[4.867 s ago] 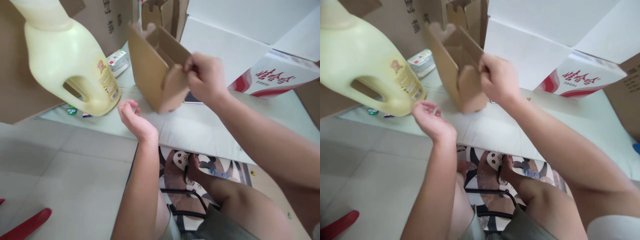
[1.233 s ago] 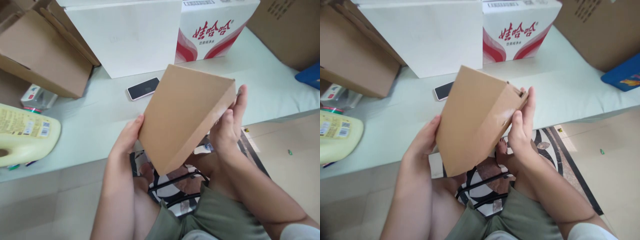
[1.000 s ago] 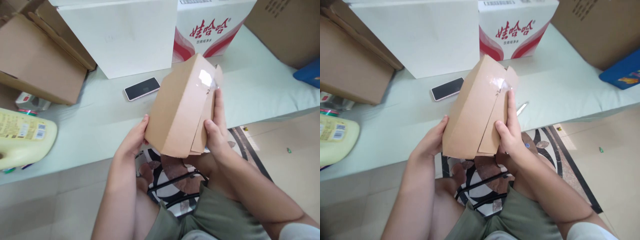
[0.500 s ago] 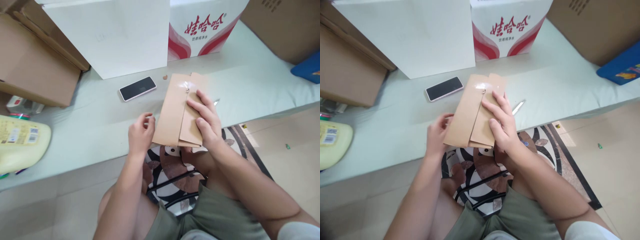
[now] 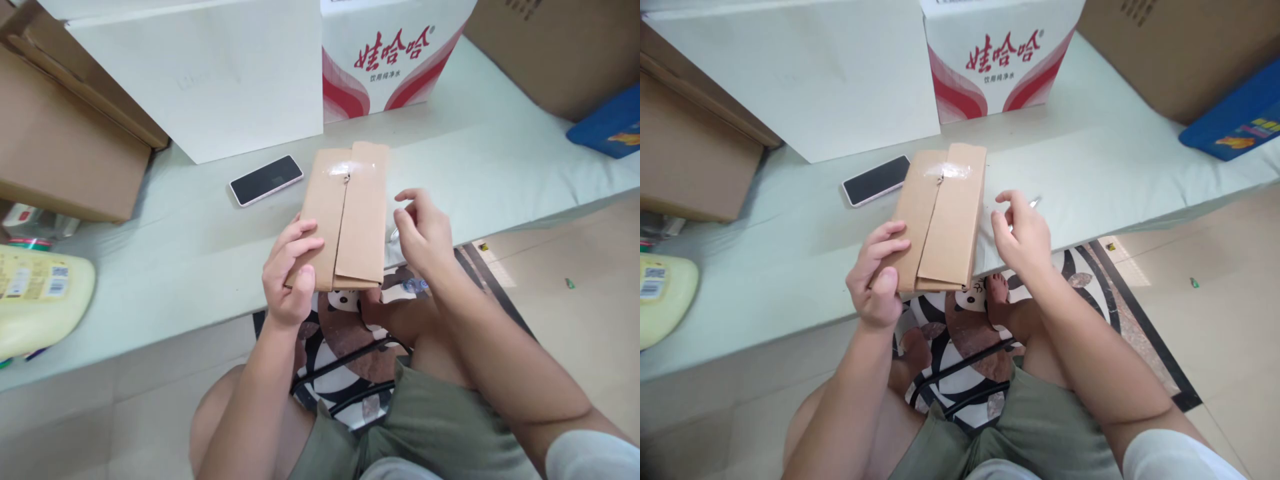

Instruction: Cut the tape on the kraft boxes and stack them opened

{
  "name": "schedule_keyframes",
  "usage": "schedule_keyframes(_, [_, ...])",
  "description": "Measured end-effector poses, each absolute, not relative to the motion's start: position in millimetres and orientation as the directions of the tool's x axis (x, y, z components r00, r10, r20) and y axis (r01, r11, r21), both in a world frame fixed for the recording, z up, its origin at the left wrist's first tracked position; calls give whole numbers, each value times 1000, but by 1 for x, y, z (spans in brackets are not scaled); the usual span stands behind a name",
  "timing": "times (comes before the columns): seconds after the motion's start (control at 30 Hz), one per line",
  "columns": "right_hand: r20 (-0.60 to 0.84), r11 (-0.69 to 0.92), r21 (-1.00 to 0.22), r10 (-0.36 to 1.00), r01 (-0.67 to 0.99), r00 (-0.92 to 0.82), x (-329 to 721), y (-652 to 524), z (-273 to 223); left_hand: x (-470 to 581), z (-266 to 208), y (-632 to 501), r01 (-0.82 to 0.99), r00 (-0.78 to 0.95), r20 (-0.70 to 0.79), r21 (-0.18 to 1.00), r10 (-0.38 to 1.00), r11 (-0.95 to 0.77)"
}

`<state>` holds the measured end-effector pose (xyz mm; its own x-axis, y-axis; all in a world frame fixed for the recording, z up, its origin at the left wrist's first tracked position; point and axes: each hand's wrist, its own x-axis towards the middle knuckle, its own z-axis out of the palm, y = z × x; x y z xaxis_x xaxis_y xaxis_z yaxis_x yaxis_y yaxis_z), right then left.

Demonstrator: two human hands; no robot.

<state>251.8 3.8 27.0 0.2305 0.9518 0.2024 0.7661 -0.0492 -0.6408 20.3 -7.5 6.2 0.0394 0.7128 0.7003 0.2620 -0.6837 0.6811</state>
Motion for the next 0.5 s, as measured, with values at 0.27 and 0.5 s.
schedule_keyframes(0.27, [-153,-209,-329,974,921,167,267,15,15,23,11,-9,244,78,691,686,719,-685])
schedule_keyframes(0.5, [317,3,-593,920,805,230,263,9,16,30,10,-12,275,71,698,673,712,-687])
